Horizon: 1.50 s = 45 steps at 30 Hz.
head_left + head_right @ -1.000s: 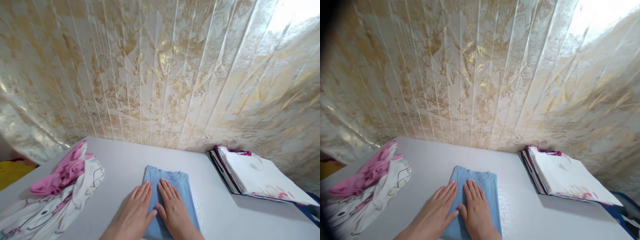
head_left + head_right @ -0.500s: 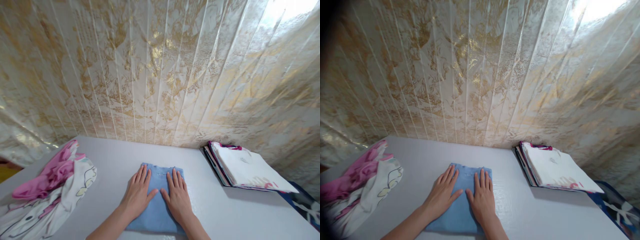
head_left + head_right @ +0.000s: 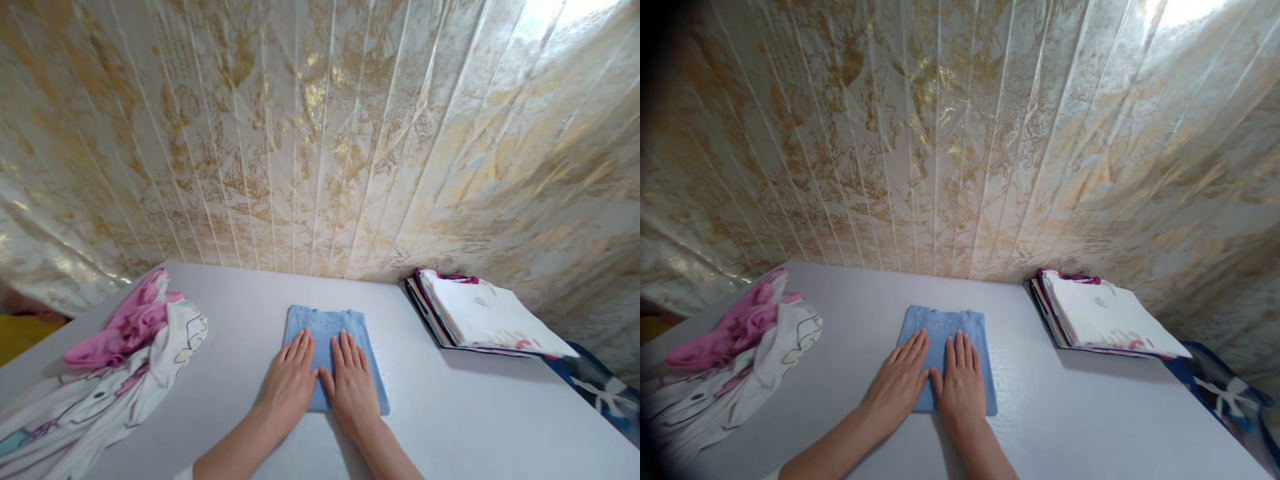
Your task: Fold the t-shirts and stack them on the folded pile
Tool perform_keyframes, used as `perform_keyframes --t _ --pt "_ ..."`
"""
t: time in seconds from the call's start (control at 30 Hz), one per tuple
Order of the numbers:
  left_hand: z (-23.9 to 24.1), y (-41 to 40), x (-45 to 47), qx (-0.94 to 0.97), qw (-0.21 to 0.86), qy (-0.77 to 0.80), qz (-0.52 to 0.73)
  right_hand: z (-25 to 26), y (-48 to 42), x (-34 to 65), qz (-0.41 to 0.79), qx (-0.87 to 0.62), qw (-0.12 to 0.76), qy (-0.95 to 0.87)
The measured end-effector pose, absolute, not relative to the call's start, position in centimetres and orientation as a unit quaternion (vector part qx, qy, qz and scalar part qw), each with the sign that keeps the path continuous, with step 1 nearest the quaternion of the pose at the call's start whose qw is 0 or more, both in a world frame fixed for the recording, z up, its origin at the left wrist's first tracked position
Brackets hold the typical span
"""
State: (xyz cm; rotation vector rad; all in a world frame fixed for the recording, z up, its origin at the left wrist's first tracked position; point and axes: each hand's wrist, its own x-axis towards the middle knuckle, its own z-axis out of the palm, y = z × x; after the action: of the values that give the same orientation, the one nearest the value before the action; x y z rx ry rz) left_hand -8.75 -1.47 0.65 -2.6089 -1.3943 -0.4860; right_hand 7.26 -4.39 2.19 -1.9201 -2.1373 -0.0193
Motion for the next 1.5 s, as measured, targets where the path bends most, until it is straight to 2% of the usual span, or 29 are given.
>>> perform_keyframes --t 0.23,0.43,0.8,1.2,1.5 --pt "0.9 -1.4 -8.9 -0.866 0.075 -0.467 -0.166 2.6 -4.3 7.4 0.019 -0.665 0.142 -0.733" --pt "1.0 -2.4 -9.0 -0.865 0.079 -0.468 -0.162 1.7 -4.0 10.0 0.010 -0.670 0.194 -0.717" --pt "-0.2 -2.8 -8.3 -0.857 0.088 -0.481 -0.165 2.1 -4.7 10.3 0.027 -0.693 0.114 -0.711" --pt "-0.5 4.5 -6.7 -0.817 0.096 -0.523 -0.224 2.7 0.7 10.0 -0.032 -0.705 0.125 -0.698" --pt "-0.9 4.4 -6.4 -0.821 0.102 -0.516 -0.220 1.3 1.4 10.0 0.003 -0.707 0.115 -0.698"
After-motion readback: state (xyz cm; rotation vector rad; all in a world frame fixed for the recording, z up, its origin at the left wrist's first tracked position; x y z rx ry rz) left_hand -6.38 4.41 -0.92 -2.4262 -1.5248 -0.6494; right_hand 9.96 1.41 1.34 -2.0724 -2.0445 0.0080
